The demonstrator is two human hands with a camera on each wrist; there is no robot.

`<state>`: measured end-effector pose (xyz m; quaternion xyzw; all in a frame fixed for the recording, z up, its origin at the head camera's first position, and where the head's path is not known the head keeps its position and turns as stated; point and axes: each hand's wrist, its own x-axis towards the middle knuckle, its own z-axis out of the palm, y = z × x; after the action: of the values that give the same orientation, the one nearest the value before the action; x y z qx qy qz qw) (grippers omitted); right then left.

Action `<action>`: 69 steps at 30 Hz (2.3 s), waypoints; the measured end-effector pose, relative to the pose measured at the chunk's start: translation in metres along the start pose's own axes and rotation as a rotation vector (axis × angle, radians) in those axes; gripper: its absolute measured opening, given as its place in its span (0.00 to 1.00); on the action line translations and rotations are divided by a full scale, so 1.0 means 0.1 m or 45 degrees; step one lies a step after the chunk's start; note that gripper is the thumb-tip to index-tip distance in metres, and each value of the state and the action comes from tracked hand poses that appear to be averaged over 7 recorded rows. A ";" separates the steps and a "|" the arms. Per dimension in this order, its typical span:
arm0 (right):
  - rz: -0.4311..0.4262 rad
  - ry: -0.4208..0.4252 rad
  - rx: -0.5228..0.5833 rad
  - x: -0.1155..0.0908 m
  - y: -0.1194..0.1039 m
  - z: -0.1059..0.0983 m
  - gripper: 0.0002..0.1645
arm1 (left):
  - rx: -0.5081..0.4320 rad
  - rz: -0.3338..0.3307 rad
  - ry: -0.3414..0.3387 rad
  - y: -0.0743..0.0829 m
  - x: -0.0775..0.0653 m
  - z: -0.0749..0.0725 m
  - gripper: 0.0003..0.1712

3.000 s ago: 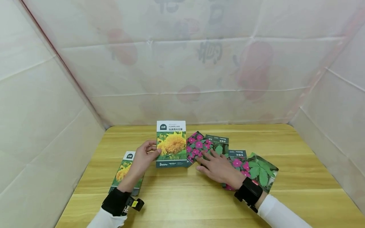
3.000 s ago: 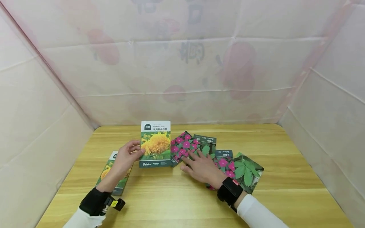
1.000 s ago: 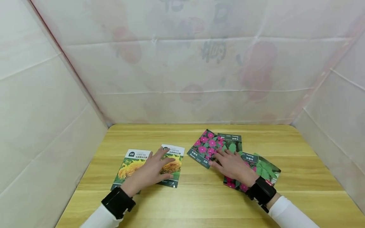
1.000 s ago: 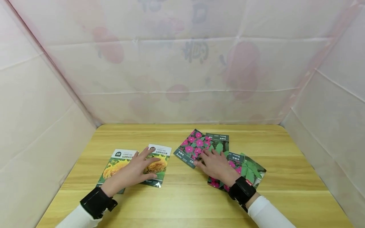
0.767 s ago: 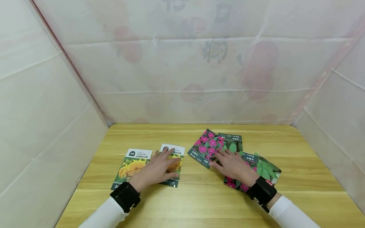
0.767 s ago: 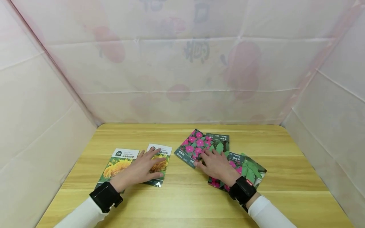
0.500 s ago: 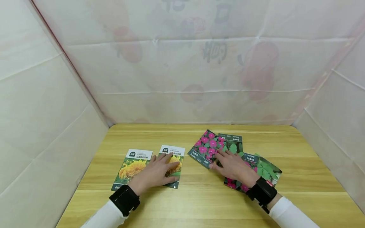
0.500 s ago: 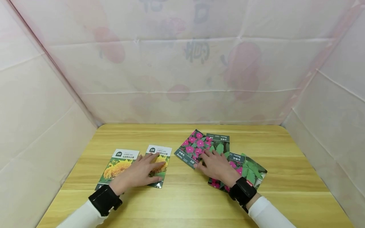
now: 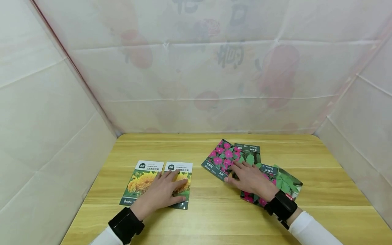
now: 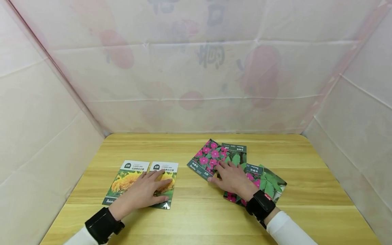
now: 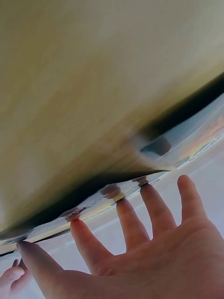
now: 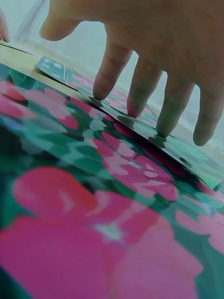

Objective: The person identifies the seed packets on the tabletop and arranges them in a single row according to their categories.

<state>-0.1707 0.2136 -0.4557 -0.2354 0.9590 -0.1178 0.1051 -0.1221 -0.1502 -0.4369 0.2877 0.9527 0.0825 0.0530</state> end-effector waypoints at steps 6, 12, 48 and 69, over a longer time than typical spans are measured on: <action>0.002 0.000 -0.002 0.00 0.00 -0.01 0.49 | 0.009 -0.013 0.013 -0.02 -0.05 0.00 0.35; 0.003 0.007 0.002 0.00 0.00 -0.01 0.48 | 0.050 -0.025 0.019 -0.02 -0.06 0.01 0.35; -0.182 0.262 -0.070 0.25 -0.21 0.10 0.30 | -0.681 -0.198 0.324 0.27 0.75 -0.15 0.18; -0.483 0.848 -0.012 0.12 -0.12 0.02 0.15 | -2.216 -0.441 -0.023 0.32 0.94 -0.07 0.33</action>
<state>-0.1754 0.1975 -0.4556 -0.3580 0.8806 -0.2008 -0.2368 -0.1835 -0.0723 -0.4288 -0.0021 0.5819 0.7664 0.2721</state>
